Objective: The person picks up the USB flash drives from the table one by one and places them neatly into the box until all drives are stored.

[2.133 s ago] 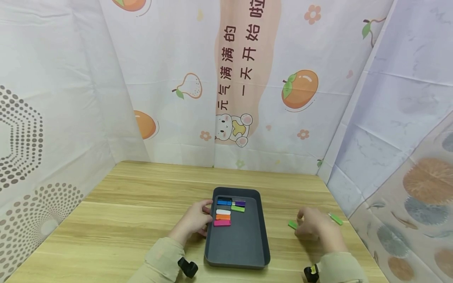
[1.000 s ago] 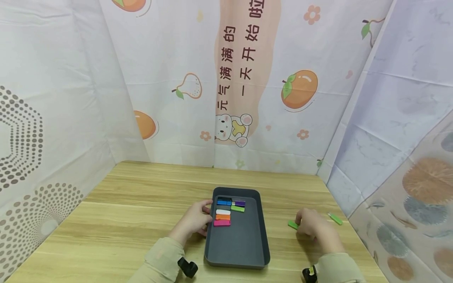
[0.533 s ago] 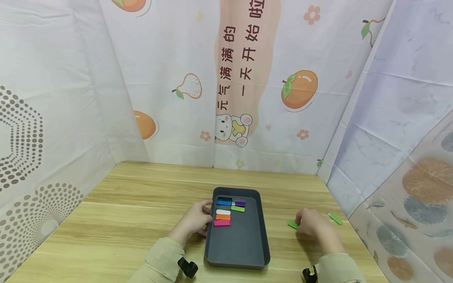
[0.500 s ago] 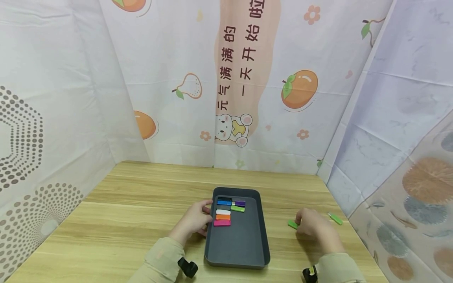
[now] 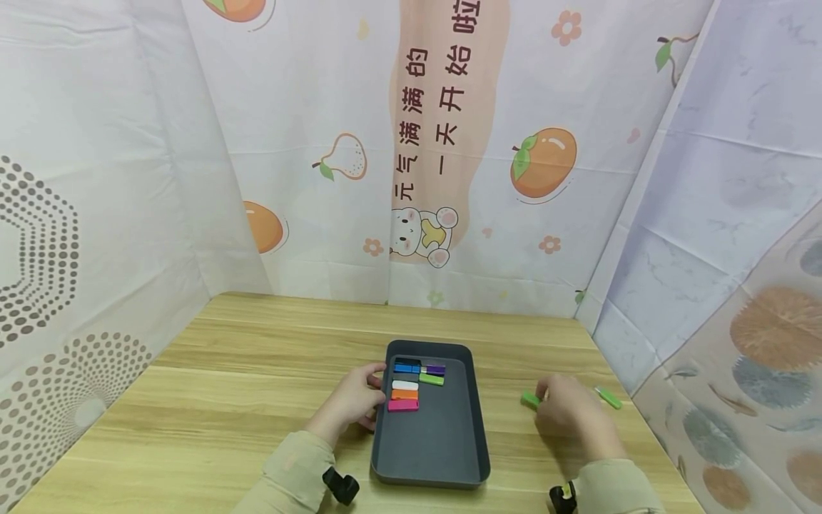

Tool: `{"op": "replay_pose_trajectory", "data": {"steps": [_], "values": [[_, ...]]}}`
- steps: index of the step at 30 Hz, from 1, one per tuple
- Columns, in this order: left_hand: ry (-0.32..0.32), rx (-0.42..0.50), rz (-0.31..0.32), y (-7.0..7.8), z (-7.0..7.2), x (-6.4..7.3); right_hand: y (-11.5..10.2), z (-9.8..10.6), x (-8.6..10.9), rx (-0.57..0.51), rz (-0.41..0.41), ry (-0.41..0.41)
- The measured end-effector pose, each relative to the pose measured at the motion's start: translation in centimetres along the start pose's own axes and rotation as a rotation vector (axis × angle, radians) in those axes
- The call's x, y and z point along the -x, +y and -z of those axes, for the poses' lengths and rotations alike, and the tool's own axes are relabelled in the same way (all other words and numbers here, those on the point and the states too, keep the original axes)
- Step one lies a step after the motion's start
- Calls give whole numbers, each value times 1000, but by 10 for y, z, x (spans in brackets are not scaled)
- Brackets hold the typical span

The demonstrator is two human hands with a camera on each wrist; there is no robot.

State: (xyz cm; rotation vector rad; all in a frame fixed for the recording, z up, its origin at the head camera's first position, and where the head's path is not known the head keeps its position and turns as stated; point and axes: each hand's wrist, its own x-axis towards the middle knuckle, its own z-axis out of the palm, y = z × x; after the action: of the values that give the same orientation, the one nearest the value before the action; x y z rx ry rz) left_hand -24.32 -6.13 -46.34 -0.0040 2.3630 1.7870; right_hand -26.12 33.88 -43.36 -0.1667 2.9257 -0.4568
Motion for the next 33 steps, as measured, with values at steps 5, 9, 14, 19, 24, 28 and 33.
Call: {"op": "replay_pose_trajectory", "data": {"steps": [5,9,14,19,24,28,33], "values": [[1,0,3,0,1,0,3,4,-6,35,50,55],[-1,2,-1,1,1,0,4,7,-10,37,95,82],[-2,-7,-1,0,1,1,3,8,-11,22,99,77],[-1,-12,-3,-2,0,-1,3,10,-11,24,115,98],[-1,-9,-7,-3,0,-2,2,12,-13,28,153,141],[-3,-9,-4,-4,0,-3,1,13,-14,22,182,173],[-6,-8,0,-4,0,-3,-2,16,-17,9,210,207]]}}
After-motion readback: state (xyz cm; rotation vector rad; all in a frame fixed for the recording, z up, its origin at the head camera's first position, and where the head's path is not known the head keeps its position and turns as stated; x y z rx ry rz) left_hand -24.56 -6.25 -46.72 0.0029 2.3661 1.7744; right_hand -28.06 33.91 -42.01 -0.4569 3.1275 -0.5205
